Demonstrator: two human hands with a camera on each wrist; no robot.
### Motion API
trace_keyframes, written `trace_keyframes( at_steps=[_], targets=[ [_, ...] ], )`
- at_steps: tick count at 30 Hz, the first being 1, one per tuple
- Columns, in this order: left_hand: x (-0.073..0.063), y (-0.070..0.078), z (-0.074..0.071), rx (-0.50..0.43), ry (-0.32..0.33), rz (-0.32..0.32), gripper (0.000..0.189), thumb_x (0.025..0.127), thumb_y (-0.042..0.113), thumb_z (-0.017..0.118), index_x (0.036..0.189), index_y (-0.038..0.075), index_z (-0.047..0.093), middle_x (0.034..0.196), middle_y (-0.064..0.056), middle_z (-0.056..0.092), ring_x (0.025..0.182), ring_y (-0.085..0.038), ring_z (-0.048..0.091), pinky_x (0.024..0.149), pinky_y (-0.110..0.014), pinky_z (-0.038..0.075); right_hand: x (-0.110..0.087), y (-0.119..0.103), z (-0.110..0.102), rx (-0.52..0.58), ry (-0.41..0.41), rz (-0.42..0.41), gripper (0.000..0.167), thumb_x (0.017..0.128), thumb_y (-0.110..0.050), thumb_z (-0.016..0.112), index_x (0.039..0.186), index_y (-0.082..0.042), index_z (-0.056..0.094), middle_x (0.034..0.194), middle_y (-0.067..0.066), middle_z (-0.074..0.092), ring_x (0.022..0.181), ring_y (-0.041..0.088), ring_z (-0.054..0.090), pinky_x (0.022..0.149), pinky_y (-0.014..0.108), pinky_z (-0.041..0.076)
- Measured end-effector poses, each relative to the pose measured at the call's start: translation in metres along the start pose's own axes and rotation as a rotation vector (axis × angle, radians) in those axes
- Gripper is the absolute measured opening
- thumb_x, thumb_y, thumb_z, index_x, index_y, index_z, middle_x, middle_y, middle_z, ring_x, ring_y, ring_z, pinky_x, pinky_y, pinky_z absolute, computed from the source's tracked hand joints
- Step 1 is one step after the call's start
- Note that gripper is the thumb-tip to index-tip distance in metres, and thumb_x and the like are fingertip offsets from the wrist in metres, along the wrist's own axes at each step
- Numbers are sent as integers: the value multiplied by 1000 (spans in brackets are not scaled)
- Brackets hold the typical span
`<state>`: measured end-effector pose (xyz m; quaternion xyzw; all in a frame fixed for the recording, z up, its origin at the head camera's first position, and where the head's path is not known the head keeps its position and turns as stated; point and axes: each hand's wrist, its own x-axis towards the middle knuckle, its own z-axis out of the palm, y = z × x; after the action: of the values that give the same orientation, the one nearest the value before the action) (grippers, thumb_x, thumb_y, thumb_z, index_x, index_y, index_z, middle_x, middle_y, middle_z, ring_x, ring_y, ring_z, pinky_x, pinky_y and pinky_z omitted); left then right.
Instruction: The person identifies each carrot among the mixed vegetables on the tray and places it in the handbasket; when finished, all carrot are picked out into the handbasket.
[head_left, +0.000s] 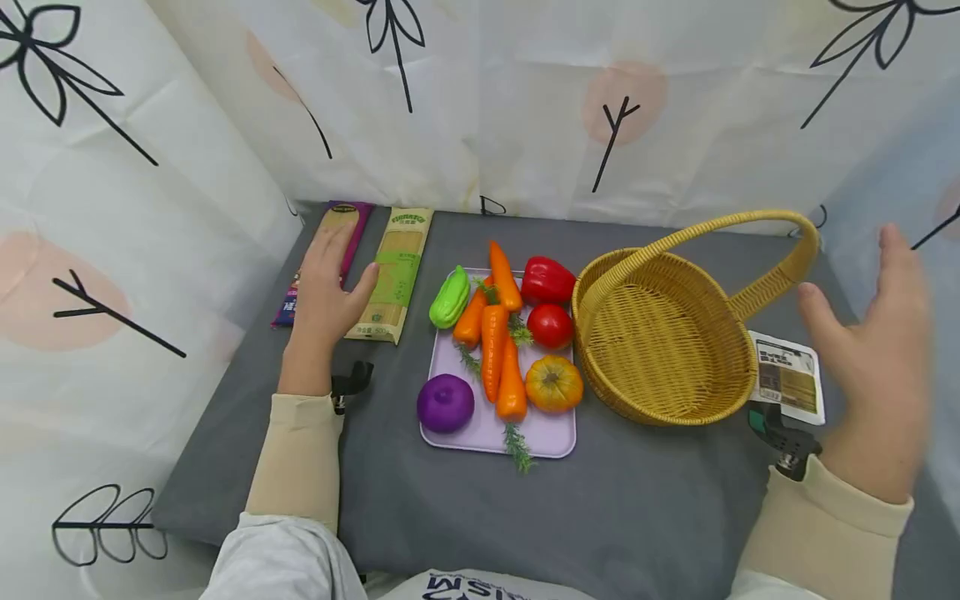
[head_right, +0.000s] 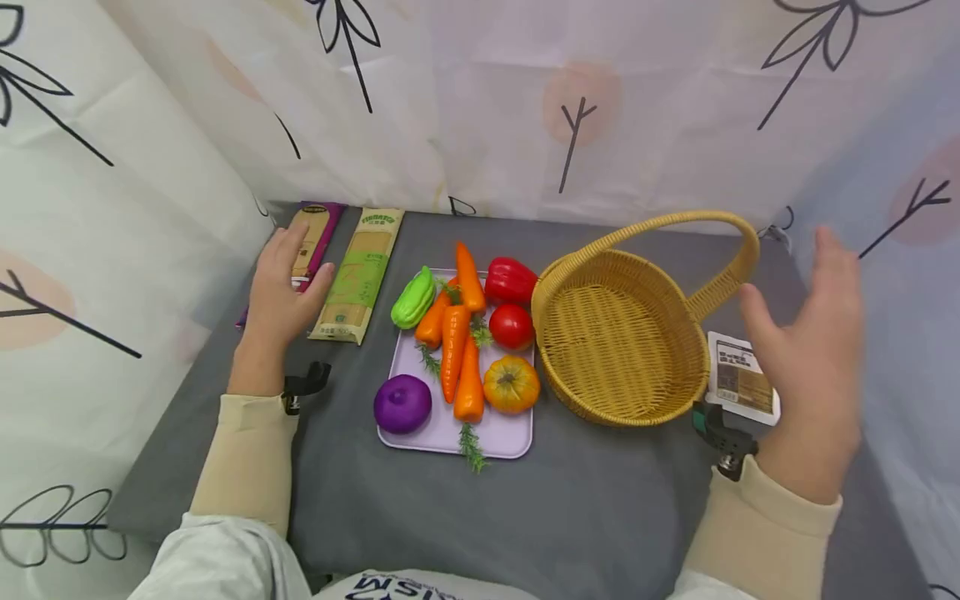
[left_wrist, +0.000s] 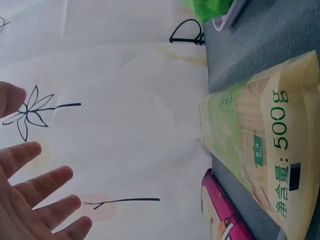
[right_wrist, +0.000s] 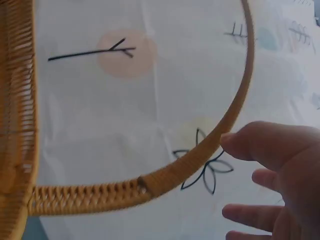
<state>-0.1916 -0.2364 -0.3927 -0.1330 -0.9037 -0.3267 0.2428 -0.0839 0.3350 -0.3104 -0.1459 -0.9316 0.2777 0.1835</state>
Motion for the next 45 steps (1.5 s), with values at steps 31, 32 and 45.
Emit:
trace_keyframes(
  at_steps=[31, 32, 45],
  targets=[
    [-51, 17, 23, -419, -185, 94, 63, 79, -10, 80, 138, 1, 60, 126, -18, 61, 102, -31, 58, 85, -39, 50, -80, -87, 15, 605, 165, -388, 62, 86, 7, 70, 146, -1, 52, 126, 0, 61, 90, 5, 64, 83, 16, 46],
    [-51, 15, 24, -418, -196, 99, 62, 80, -8, 80, 138, 2, 61, 127, -17, 61, 102, -30, 58, 85, -37, 50, -84, -90, 17, 630, 162, -398, 61, 87, 6, 70, 145, 1, 52, 127, 2, 61, 90, 6, 64, 83, 17, 47],
    [-59, 39, 31, -425, -315, 113, 47, 81, -11, 78, 126, -11, 63, 99, -23, 62, 80, -39, 56, 74, -59, 51, -125, -141, 70, 632, -22, -502, 63, 82, 7, 75, 142, -2, 57, 115, 14, 61, 85, 15, 61, 77, 20, 50]
  ],
)
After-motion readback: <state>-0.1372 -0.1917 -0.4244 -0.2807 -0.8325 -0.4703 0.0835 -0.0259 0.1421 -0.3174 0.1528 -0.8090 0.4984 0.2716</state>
